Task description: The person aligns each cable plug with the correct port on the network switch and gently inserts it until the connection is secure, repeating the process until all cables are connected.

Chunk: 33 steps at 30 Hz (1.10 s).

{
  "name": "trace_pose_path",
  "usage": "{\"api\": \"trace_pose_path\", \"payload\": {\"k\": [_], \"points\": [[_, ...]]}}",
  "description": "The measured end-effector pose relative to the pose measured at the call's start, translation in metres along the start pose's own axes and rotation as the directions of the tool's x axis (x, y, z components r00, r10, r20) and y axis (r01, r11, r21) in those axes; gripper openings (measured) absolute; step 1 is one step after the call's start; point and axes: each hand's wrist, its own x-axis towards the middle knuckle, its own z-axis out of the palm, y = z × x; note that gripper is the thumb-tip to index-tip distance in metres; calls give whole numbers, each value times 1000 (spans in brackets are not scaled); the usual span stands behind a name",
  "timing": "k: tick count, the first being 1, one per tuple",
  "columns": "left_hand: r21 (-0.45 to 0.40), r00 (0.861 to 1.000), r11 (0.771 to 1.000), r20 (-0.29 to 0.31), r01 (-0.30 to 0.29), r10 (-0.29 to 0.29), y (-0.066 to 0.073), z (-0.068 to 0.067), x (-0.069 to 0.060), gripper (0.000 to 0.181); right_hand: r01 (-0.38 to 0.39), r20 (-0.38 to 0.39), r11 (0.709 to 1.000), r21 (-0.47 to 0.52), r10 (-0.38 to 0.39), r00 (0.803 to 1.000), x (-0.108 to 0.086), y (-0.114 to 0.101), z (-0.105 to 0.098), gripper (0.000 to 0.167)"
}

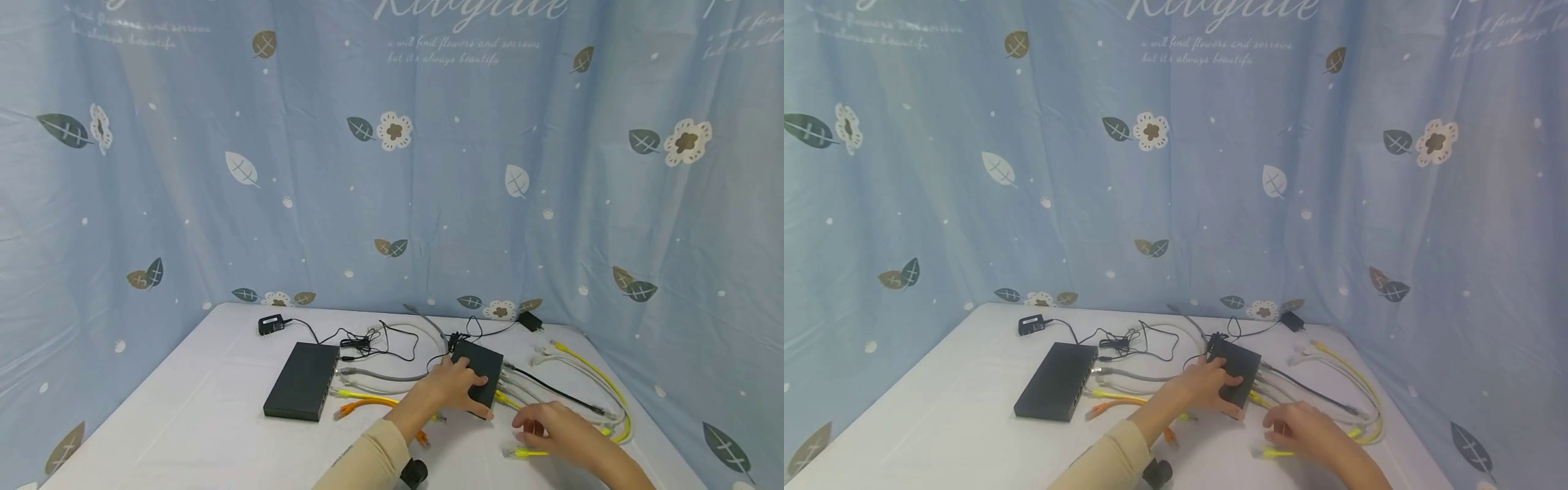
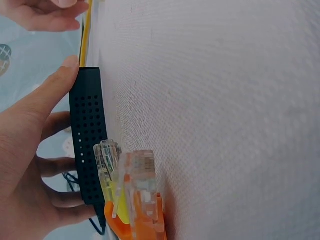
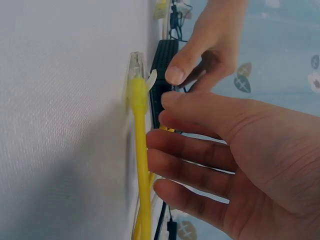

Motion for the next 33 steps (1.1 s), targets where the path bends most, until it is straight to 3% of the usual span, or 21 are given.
{"api": "trace_pose_path", "payload": {"k": [10, 22, 33], "points": [[-8, 1000, 1000, 16, 0, 0, 0, 0, -1, 73, 41, 53, 994, 102, -47, 997, -10, 3, 4, 9], [-6, 1000, 1000, 18, 2, -2, 0, 1, 0, 73, -14, 63, 996, 90, 8, 998, -12, 3, 8, 6], [-9, 1000, 1000, 16, 9, -9, 0, 1, 1, 74, 20, 58, 997, 79, -25, 998, -11, 2, 7, 3]]}}
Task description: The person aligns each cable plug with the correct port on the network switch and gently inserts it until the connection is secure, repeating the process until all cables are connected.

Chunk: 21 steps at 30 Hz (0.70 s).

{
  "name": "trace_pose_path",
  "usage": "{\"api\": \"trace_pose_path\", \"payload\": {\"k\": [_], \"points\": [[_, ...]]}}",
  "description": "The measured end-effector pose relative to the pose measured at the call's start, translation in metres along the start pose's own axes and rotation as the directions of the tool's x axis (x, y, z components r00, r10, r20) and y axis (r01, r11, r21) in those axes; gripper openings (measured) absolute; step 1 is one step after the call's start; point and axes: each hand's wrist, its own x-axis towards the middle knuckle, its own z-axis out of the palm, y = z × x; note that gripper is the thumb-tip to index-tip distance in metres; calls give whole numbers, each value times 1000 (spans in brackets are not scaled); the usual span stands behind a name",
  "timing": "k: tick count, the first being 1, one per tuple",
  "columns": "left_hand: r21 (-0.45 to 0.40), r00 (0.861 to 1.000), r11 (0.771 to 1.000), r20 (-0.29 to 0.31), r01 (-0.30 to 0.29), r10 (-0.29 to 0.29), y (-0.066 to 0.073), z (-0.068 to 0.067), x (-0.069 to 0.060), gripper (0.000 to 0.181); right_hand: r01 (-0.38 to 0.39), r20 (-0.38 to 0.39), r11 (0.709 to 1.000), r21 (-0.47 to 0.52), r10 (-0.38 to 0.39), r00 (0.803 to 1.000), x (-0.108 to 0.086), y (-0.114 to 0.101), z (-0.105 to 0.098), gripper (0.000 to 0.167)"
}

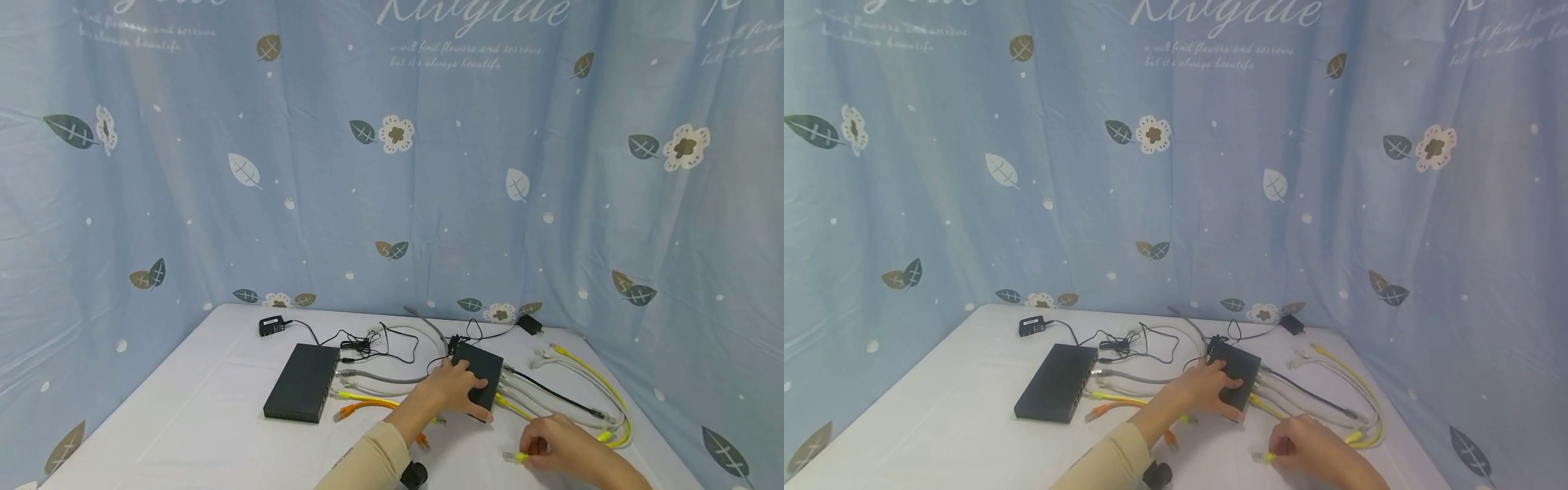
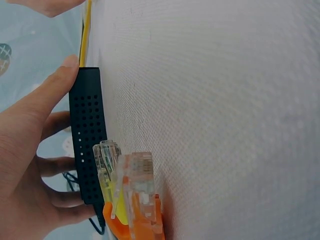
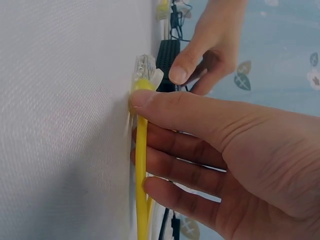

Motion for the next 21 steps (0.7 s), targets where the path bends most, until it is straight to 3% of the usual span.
{"api": "trace_pose_path", "payload": {"k": [5, 16, 21], "points": [[-4, 1000, 1000, 1, -6, 6, -1, 1, 0, 74, -9, -8, 1000, -14, 9, 1000, 1, 0, 0, 9], [5, 1000, 1000, -10, -12, 12, -1, -2, -2, 74, -35, -50, 998, -58, 32, 998, 5, 4, 0, 3], [4, 1000, 1000, -13, -10, 10, 0, -2, -2, 73, -6, -64, 997, -81, 1, 998, 8, 5, -1, 4]]}}
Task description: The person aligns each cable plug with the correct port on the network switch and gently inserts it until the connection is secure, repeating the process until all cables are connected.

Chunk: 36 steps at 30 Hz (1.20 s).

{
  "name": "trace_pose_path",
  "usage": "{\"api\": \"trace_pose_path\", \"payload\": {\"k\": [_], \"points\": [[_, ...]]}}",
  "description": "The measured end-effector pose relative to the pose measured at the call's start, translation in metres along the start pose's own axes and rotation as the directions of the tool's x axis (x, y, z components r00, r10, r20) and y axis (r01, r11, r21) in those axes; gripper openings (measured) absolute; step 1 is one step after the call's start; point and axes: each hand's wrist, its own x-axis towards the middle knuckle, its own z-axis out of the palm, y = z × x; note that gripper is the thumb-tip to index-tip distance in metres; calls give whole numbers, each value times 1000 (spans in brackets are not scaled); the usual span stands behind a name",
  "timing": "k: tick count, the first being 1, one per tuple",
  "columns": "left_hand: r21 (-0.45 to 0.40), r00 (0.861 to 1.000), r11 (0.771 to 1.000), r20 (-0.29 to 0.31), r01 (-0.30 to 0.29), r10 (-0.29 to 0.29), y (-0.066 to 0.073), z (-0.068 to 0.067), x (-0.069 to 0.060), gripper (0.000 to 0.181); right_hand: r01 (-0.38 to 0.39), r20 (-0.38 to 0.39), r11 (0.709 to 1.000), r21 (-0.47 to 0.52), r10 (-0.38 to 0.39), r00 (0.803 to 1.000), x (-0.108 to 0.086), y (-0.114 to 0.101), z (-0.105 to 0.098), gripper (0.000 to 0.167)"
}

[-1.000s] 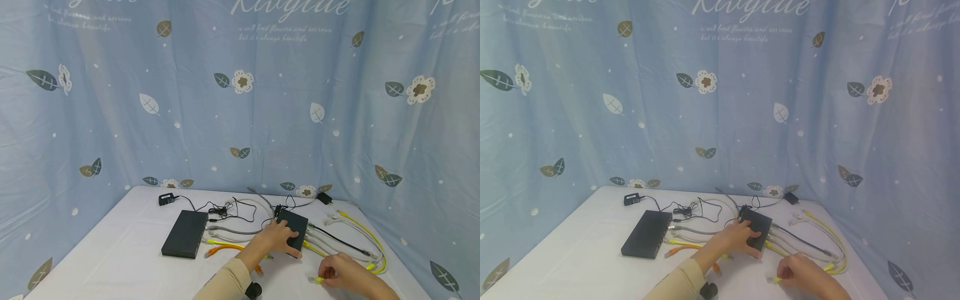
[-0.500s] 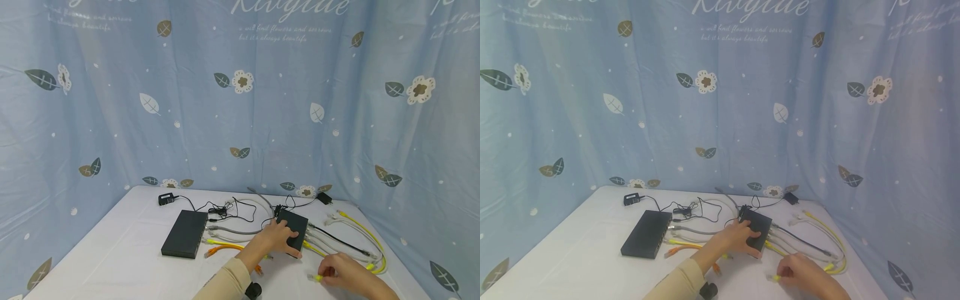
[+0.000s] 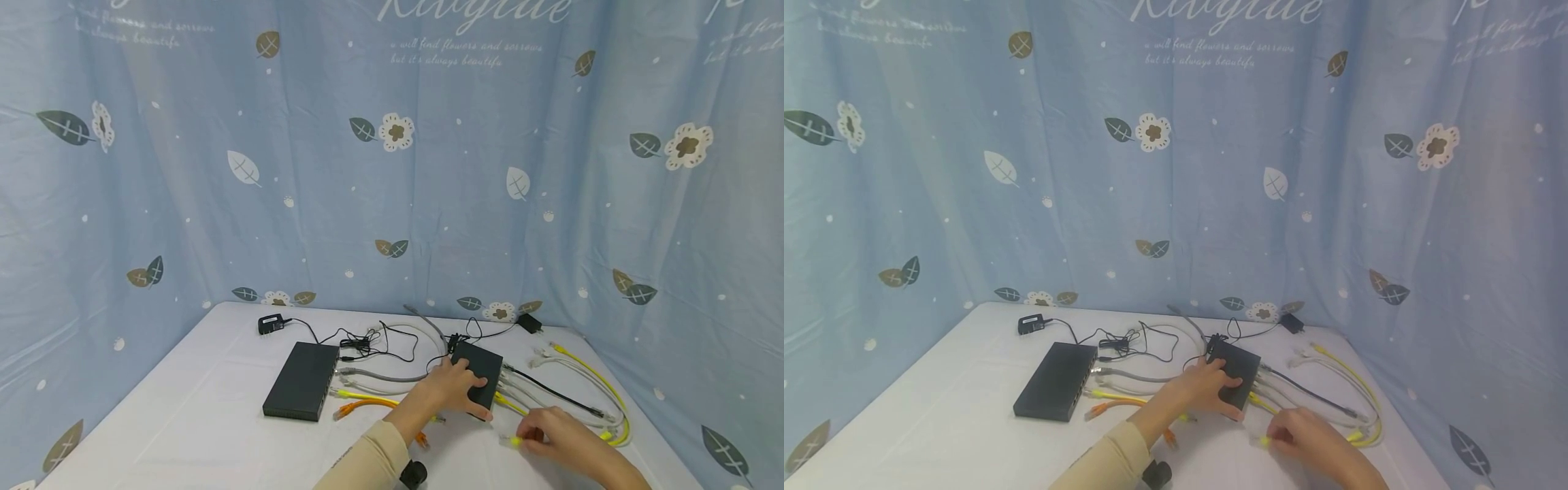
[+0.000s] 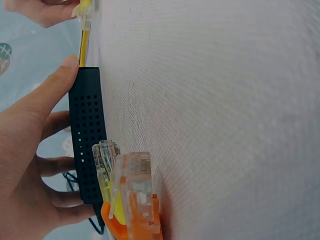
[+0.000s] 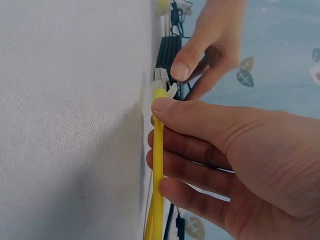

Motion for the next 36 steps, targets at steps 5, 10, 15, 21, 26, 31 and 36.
{"api": "trace_pose_path", "payload": {"k": [5, 10, 15, 21, 26, 31, 36], "points": [[-2, 1000, 1000, -2, 3, -3, 0, 0, -1, 73, 16, -12, 1000, -10, -16, 1000, 3, 1, 0, 5], [-2, 1000, 1000, -3, 10, -10, 0, 0, -1, 73, 38, -58, 999, -22, -39, 998, 6, 1, 0, 4], [-2, 1000, 1000, -3, 13, -13, -1, 0, -1, 74, 43, -79, 998, -37, -45, 996, 9, 1, 0, 4], [1, 1000, 1000, -2, -1, 1, -1, -1, -1, 73, 25, -71, 999, -36, -28, 997, 14, 4, -3, 4], [6, 1000, 1000, 0, -5, 5, 0, -1, 0, 72, 26, -67, 999, -35, -29, 997, 17, 6, -6, 4], [3, 1000, 1000, -1, 0, 0, 0, -1, 1, 72, 8, -55, 1000, -22, -9, 998, 22, 7, -9, 5], [1, 1000, 1000, 4, 6, -6, 2, -4, 0, 73, -10, -38, 1000, -8, 10, 999, 24, 9, -9, 4]]}}
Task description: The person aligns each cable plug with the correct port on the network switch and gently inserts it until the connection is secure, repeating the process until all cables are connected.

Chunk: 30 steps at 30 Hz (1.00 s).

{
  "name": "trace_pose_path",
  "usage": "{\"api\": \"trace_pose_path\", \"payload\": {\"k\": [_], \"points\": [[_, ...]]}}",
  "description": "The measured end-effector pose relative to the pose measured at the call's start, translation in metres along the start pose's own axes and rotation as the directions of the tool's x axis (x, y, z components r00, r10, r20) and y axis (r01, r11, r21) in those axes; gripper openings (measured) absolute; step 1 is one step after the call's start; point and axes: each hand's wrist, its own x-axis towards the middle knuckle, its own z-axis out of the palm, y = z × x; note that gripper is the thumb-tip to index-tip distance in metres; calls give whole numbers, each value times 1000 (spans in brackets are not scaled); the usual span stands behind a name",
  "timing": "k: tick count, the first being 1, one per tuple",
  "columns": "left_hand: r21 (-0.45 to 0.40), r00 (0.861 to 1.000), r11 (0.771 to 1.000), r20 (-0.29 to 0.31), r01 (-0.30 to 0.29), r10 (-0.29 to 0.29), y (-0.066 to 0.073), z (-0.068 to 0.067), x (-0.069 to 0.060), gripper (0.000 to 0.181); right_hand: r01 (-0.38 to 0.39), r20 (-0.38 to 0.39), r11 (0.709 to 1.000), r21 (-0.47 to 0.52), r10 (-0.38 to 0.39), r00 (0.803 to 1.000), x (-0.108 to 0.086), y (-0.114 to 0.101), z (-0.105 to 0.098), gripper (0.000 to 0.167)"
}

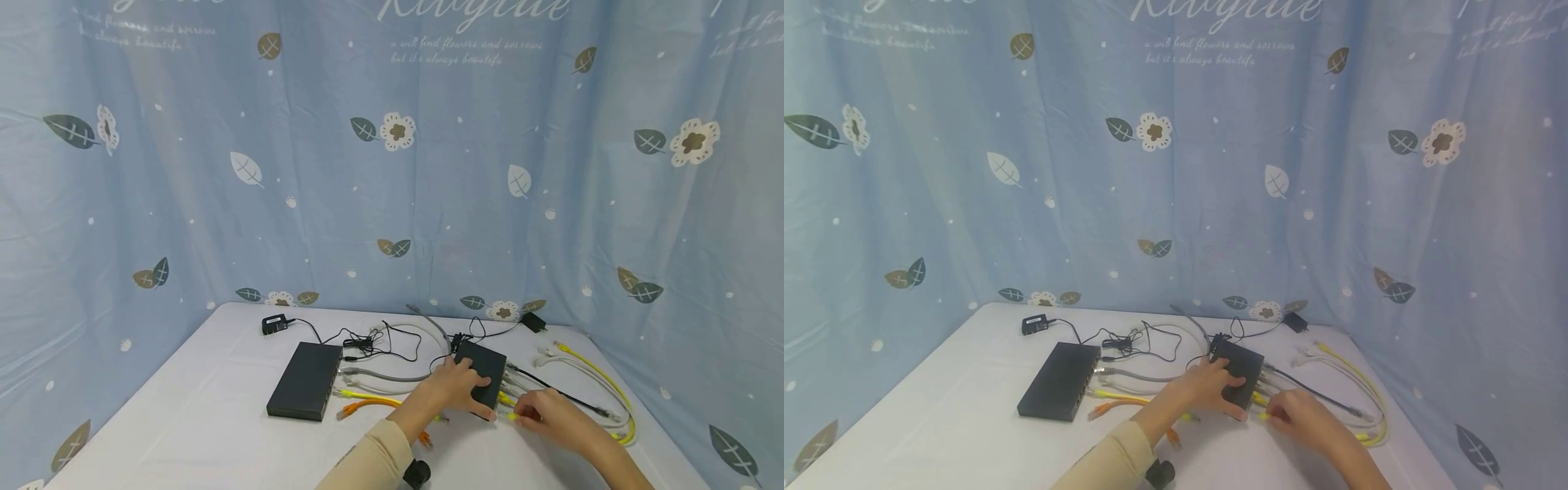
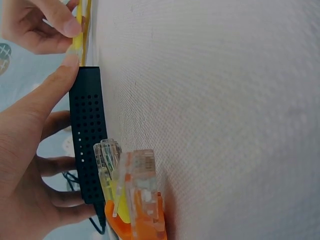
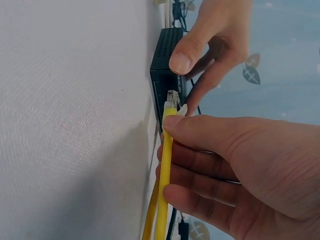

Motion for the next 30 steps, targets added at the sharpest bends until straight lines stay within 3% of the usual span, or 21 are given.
{"api": "trace_pose_path", "payload": {"k": [15, 30], "points": [[23, 1000, 1000, -5, -11, 11, 0, 1, 0, 73, -7, -69, 999, -37, 4, 998, 7, 4, 4, 5], [24, 1000, 1000, 6, 7, -7, 0, 2, 1, 73, 22, -87, 999, -30, -25, 996, 11, 5, 8, 8]]}}
